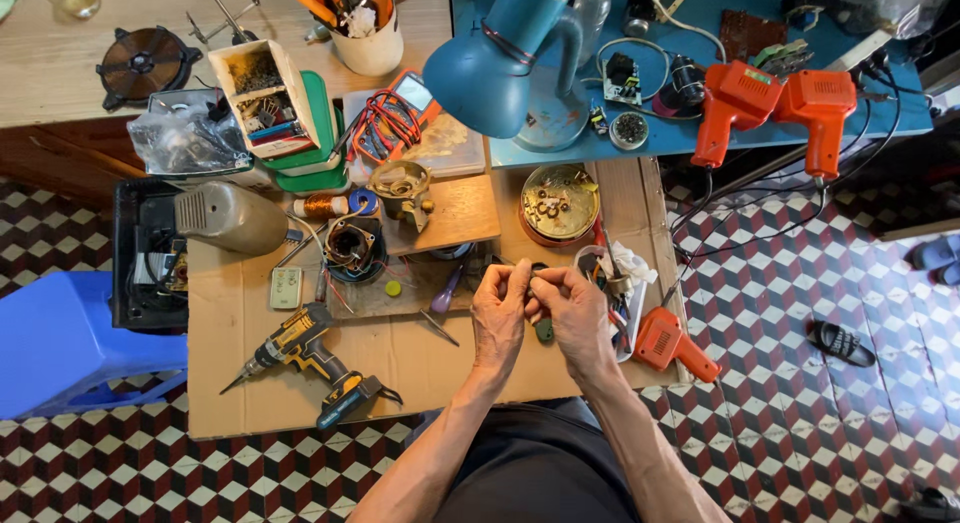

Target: The person disassembles a small motor or fan housing, removes and cleans internal components with a cloth, and reassembles the parts. They handle screws, a metal housing, and a small brush, using a screwdriver and pliers to manipulate the components on a cluttered workbench.

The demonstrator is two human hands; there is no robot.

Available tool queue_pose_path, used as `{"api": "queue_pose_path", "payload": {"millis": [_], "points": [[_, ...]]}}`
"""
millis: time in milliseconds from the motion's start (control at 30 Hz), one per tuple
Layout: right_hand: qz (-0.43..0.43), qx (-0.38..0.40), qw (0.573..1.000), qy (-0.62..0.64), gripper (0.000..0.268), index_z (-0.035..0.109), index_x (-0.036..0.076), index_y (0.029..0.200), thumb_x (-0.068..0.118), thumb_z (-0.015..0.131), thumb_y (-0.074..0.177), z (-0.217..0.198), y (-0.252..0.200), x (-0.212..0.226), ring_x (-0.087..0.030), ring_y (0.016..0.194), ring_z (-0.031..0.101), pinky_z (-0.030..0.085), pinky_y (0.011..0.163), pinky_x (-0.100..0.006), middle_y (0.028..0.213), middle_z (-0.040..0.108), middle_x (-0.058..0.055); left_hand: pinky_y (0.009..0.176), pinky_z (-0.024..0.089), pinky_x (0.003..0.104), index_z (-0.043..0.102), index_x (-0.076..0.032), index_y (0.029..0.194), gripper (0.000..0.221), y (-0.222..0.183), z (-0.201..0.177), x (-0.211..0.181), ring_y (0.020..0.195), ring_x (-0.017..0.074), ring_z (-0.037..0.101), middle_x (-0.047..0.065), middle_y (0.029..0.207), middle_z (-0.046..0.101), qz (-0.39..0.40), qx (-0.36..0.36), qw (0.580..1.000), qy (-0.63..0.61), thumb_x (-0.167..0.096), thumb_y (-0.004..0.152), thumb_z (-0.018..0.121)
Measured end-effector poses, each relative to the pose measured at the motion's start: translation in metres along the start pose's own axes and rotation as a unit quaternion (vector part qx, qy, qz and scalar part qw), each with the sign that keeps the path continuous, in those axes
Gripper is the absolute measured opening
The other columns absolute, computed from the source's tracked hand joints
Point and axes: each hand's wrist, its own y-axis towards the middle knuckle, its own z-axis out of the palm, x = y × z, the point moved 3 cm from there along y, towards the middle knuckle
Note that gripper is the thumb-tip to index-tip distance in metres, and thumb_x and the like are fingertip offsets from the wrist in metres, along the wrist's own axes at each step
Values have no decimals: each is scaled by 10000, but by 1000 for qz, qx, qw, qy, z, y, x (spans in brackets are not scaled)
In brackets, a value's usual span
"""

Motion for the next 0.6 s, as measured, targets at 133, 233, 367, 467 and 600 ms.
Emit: {"api": "queue_pose_path", "payload": {"millis": [133, 233, 367, 467, 600], "points": [[-61, -11, 992, -111, 179, 667, -24, 1087, 112, 642, 973, -25, 1, 10, -107, 726, 705, 561, 630, -254, 813, 724, -63, 582, 490, 259, 632, -17, 930, 366, 9, 25, 7, 677, 93, 548, 8, 785, 605, -24, -68, 993, -98, -363, 1042, 585], [-274, 2, 929, -248, 149, 658, -5, 1104, 86, 671, 986, -45, -1, 24, -146, 788, 717, 572, 675, -289, 946, 692, -95, 581, 515, 255, 678, 0, 967, 416, -2, 25, 6, 649, 141, 592, 73, 782, 648, -54, -104, 986, -118, -391, 1046, 562], [-398, 53, 845, -354, 225, 660, 29, 1139, 30, 713, 921, -60, 6, 38, -244, 889, 703, 577, 738, -352, 1075, 662, -106, 699, 576, 224, 703, 23, 1111, 405, -19, 35, -2, 787, 115, 665, 57, 932, 737, -83, -71, 976, -187, -357, 1020, 596], [-502, 97, 768, -385, 335, 658, 24, 1145, 18, 742, 821, -64, 8, 48, -318, 941, 674, 565, 788, -408, 1129, 647, -127, 750, 583, 240, 694, -24, 1190, 373, -23, 42, -1, 849, 126, 703, 43, 984, 741, -211, -58, 950, -225, -334, 996, 620], [-522, 128, 751, -384, 376, 665, 17, 1173, 13, 728, 802, -65, 14, 40, -345, 953, 663, 559, 806, -430, 1160, 657, -159, 825, 592, 255, 682, -39, 1251, 338, -15, 41, -1, 924, 117, 715, 51, 1067, 750, -174, -39, 962, -206, -217, 966, 640]]}}
